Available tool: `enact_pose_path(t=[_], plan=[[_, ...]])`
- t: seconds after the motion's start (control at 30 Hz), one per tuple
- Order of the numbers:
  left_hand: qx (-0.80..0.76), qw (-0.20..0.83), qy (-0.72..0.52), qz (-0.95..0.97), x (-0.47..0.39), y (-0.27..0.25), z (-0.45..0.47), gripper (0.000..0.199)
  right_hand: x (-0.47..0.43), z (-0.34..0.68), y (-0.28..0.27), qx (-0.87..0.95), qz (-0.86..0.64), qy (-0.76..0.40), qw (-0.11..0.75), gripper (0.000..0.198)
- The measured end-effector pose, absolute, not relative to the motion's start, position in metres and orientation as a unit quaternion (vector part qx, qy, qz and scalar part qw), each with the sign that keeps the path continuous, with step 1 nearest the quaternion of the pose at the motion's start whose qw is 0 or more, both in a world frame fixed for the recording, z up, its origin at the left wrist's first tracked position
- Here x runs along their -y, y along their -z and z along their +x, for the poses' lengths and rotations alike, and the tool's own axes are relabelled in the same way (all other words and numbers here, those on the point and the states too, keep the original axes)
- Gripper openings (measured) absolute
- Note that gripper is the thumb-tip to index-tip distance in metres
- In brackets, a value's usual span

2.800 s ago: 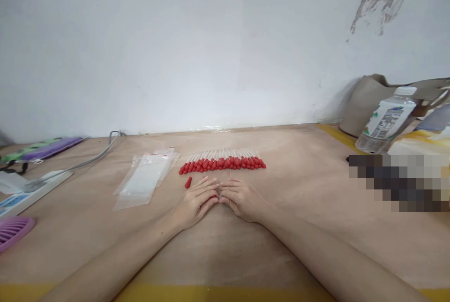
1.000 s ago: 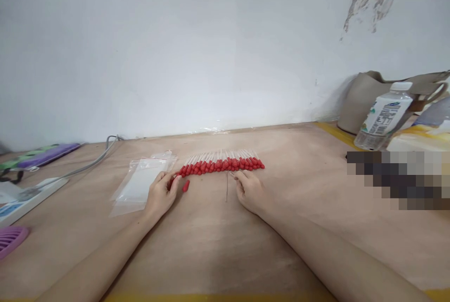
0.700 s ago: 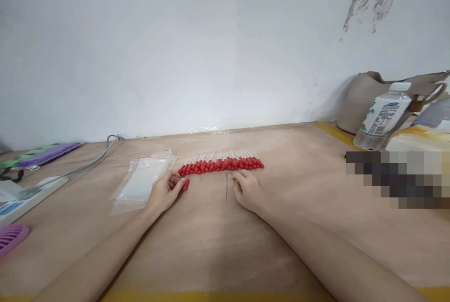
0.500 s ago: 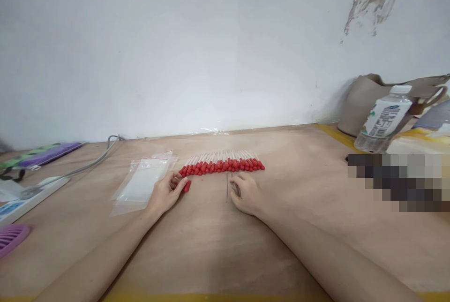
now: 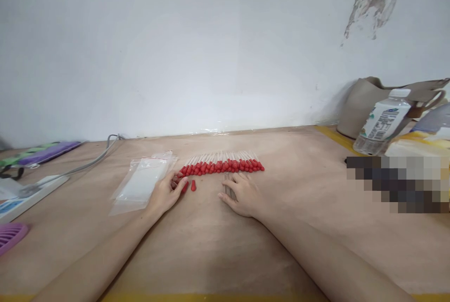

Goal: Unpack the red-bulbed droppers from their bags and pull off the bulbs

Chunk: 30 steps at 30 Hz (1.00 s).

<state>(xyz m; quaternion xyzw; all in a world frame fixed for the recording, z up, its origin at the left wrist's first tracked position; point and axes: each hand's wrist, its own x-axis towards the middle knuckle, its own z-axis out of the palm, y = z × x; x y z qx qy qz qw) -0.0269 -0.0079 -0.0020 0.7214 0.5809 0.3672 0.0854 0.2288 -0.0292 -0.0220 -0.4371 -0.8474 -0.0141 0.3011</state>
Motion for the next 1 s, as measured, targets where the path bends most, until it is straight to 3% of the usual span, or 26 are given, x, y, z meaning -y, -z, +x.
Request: enact_pose_path(t=[0.13,0.37,0.53,0.83,1.0], plan=[[-0.576,0.062,-0.373,0.725,0.006,0.003,-0.029,0.025,0.029,0.229,0.022,0.846,-0.437,0.004,0.304,0.033],[-0.509,-0.113,-0.385,0.761,0.015,-0.004,-0.021,0.015,0.030,0.231,0.022,0.840,-0.434,0.009,0.326,0.038],[-0.477,-0.130,-0.333,0.803,0.015,-0.020,0.010,0.011,0.033,0.233,0.020,0.838,-0.423,0.005,0.345,0.036],[-0.513,-0.142,-0.282,0.798,-0.026,-0.019,0.063,0.034,0.034,0.237,0.018,0.801,-0.422,0.009,0.425,0.020],[-0.506,-0.156,-0.284,0.800,-0.037,-0.012,0.068,0.031,0.033,0.238,0.018,0.794,-0.428,0.012,0.430,0.020]])
